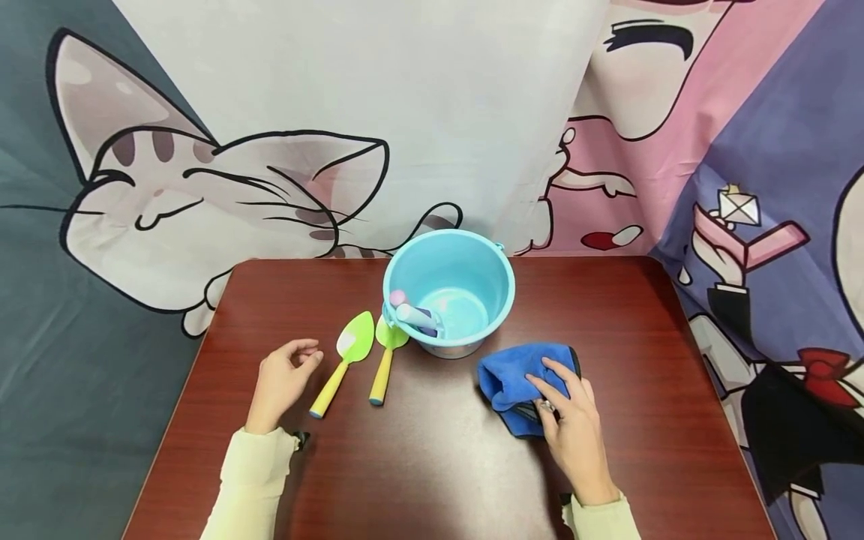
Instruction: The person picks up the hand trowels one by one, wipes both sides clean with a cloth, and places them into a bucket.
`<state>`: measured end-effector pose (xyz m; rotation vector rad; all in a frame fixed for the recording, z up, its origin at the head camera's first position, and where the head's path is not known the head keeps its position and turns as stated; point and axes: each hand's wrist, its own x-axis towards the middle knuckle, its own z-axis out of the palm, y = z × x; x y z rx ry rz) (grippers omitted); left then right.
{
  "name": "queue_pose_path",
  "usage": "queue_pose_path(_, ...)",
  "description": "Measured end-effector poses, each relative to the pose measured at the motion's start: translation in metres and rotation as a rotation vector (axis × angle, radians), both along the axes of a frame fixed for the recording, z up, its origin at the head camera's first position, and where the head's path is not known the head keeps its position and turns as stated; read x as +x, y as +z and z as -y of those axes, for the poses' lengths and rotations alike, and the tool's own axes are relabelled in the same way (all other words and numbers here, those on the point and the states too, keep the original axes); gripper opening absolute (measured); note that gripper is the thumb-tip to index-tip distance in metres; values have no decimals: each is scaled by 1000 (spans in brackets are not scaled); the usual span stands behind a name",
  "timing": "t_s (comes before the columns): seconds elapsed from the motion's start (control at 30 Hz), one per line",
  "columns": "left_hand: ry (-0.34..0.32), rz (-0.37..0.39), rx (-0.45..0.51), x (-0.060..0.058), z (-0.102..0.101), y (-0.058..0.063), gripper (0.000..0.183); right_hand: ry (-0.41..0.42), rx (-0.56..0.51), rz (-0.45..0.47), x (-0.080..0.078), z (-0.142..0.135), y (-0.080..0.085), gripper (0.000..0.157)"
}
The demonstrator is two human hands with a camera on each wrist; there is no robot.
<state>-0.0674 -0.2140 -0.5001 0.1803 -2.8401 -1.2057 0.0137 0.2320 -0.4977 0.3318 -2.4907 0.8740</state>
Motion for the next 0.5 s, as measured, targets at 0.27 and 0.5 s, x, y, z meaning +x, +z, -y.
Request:
queue_pose_path(0.27,62,177,28,13,1,-33,34,6,-6,-1,0,0,-1,49)
queue_pose_path(0.5,51,300,6,16,-3,-42,43,9,-9,-6,1,2,-3,48)
